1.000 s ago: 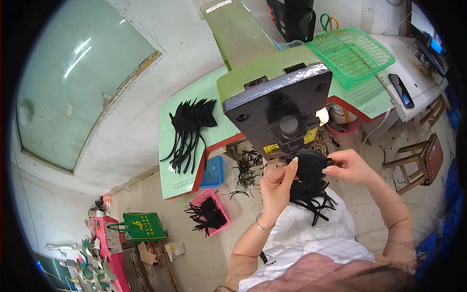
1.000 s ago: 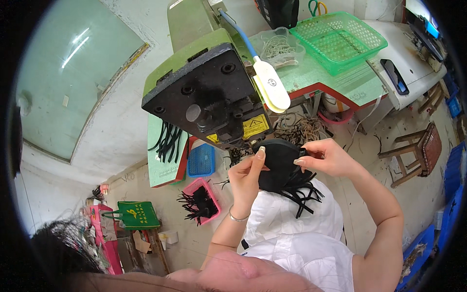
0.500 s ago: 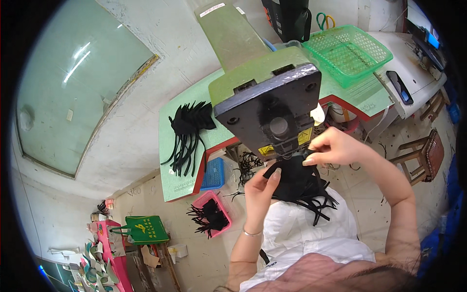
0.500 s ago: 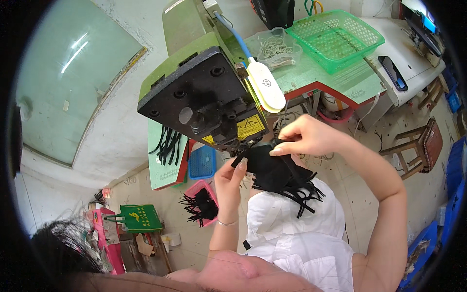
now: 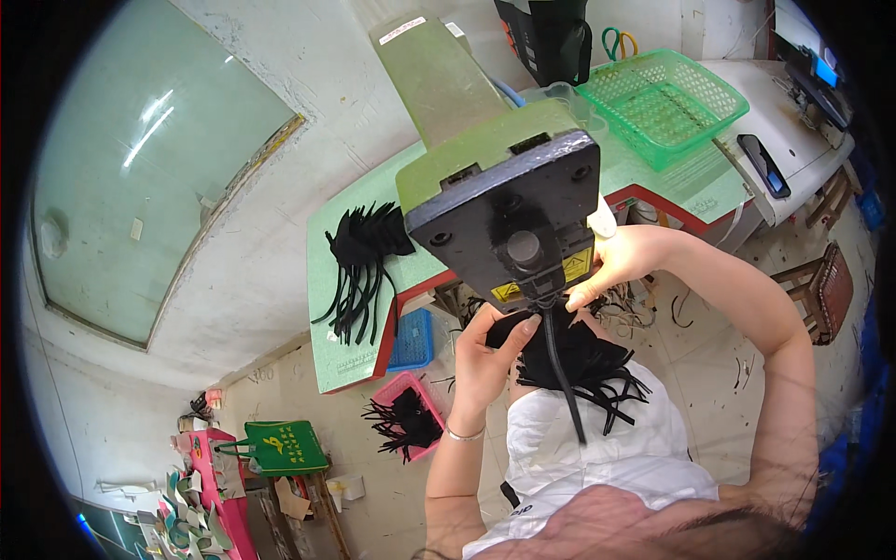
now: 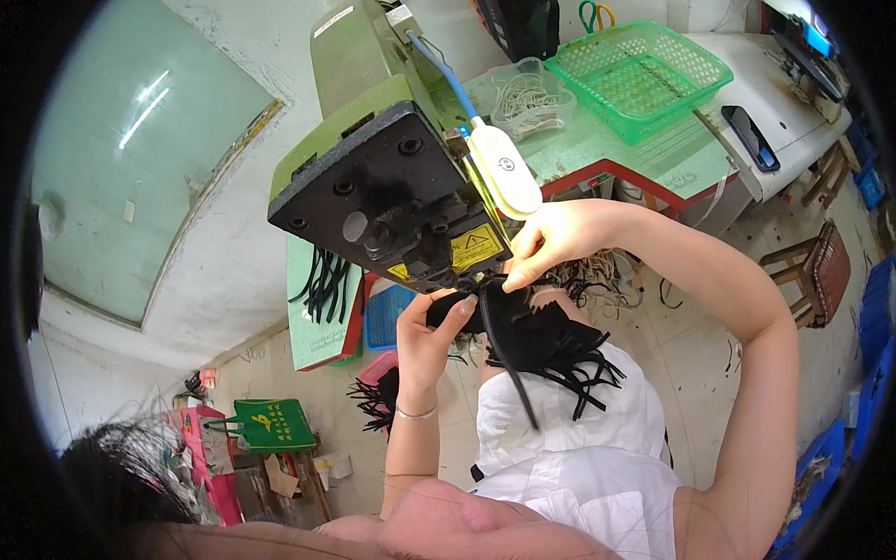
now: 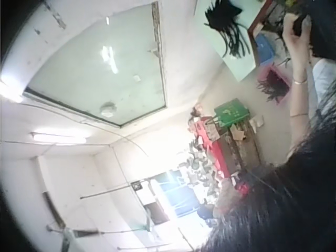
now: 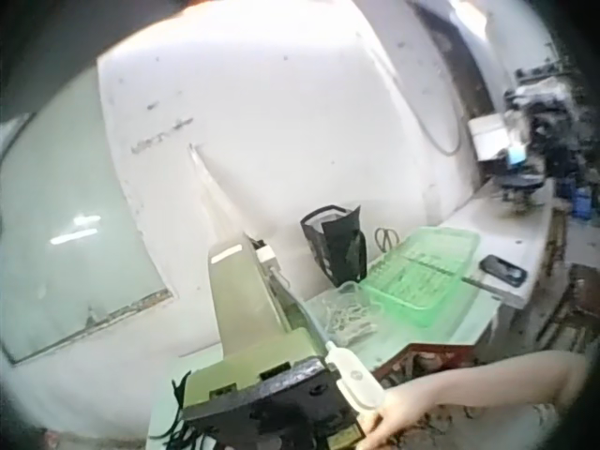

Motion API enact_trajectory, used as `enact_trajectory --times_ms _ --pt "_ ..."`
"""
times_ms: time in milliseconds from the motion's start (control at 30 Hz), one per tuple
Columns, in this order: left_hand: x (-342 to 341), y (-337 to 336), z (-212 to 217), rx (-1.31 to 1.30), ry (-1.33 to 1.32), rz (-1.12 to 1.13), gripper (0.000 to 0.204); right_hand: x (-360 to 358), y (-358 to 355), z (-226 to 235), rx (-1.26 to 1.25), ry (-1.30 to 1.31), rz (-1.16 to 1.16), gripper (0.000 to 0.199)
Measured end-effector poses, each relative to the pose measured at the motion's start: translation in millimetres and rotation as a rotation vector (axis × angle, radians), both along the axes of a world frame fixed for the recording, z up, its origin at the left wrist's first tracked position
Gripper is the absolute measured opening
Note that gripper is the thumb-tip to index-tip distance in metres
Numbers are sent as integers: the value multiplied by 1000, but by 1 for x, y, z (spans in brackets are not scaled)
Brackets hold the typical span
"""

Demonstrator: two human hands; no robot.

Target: The person uses a manual press machine to trim the edges of black fabric strips. They repeatedly pick up individual strips, position them under the press, and operate the lever to cut the material, placing the finished pieces on the table.

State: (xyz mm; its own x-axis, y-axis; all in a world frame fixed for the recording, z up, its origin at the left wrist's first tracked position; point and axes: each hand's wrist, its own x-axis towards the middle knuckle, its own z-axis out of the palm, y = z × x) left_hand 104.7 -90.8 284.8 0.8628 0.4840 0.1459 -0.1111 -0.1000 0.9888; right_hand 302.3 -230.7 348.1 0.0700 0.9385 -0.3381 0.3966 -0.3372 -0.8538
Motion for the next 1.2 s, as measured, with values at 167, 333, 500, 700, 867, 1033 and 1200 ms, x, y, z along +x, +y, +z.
enact_trajectory --times_ms 167,333,500,700,867,1033,1200 --pt "-1 -4 0 65 42 17 23 4 8 -22 -1 -35 72 42" --pt "-8 16 -16 56 117 -104 22 0 6 -20 126 -110 0 46" --pt "-6 3 -4 140 100 -64 20 3 8 -22 163 -128 3 43" --pt "-18 -5 -32 -156 -21 65 14 9 -26 -38 74 65 -163 36" --pt "-17 -28 -44 -367 -142 194 12 -37 -45 -78 70 519 -411 23" --pt "-33 -38 -99 -640 -367 131 18 -66 -32 -81 351 689 -610 32" --pt "-37 -56 -111 -612 -266 163 19 -63 -19 -65 492 277 -514 34"
